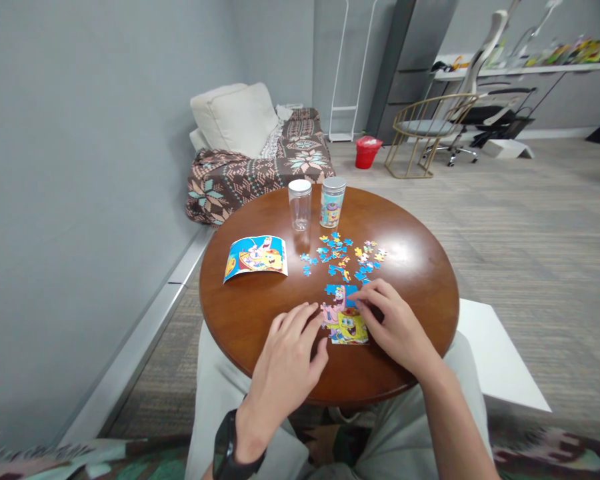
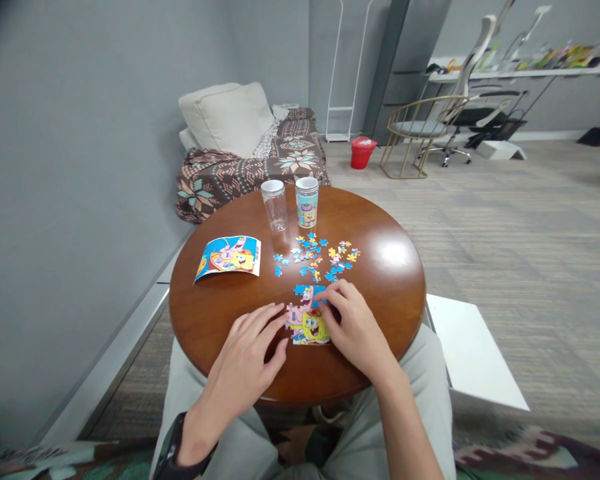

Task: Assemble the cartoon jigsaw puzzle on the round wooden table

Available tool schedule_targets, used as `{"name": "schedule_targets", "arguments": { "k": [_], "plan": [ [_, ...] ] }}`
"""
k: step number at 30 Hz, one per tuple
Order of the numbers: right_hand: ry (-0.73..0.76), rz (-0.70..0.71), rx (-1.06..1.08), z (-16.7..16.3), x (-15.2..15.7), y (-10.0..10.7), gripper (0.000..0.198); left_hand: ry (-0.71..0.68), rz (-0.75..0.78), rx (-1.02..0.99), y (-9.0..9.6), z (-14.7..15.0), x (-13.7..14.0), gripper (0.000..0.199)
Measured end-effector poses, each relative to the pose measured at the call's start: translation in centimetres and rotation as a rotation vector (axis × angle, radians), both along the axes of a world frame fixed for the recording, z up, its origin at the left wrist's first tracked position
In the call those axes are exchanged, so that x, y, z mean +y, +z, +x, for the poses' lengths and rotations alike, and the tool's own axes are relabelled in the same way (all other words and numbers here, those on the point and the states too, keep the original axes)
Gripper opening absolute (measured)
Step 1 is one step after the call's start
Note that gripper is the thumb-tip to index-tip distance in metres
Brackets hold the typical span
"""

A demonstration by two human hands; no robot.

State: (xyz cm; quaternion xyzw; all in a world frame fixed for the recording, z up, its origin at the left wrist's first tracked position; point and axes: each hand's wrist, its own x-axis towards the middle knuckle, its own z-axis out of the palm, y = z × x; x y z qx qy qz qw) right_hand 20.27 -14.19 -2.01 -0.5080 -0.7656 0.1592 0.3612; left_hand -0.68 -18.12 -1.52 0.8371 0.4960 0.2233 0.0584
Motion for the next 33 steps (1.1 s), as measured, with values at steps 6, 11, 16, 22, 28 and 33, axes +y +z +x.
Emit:
{"name": "schedule_targets", "arguments": {
  "k": [6, 11, 16, 22, 28, 33],
  "plan": [
    [-0.236, 0.064, -0.088, 0.5, 0.6, -1.6, 0.028, 0.127, 0.074, -0.154, 0.0, 0.1, -0.1, 0.034],
    [-0.255, 0.032, -0.146, 0.3, 0.8, -2.3, 0.033, 0.176, 0.067, -0.125, 2.7, -0.2, 1.6, 0.013],
    [-0.278, 0.024, -0.066, 0.2, 0.9, -2.0, 0.034, 0.099, 0.02, 0.121, 7.5, -0.1, 7.1, 0.014],
    [-0.416, 0.071, 0.062, 0.1, 0.9, -1.8, 0.031, -0.025, -0.28, 0.48, 9.3, 0.9, 15.0, 0.023],
    [-0.414, 0.034, 0.057, 0.1, 0.7, -1.7, 0.03, 0.088, -0.172, 0.433, 6.1, 0.1, 16.8, 0.032],
    [-0.387, 0.007, 0.061, 0.0, 0.6, -1.3, 0.028, 0.067, -0.247, 0.474, 5.6, -1.0, 16.6, 0.033]
  ]
}}
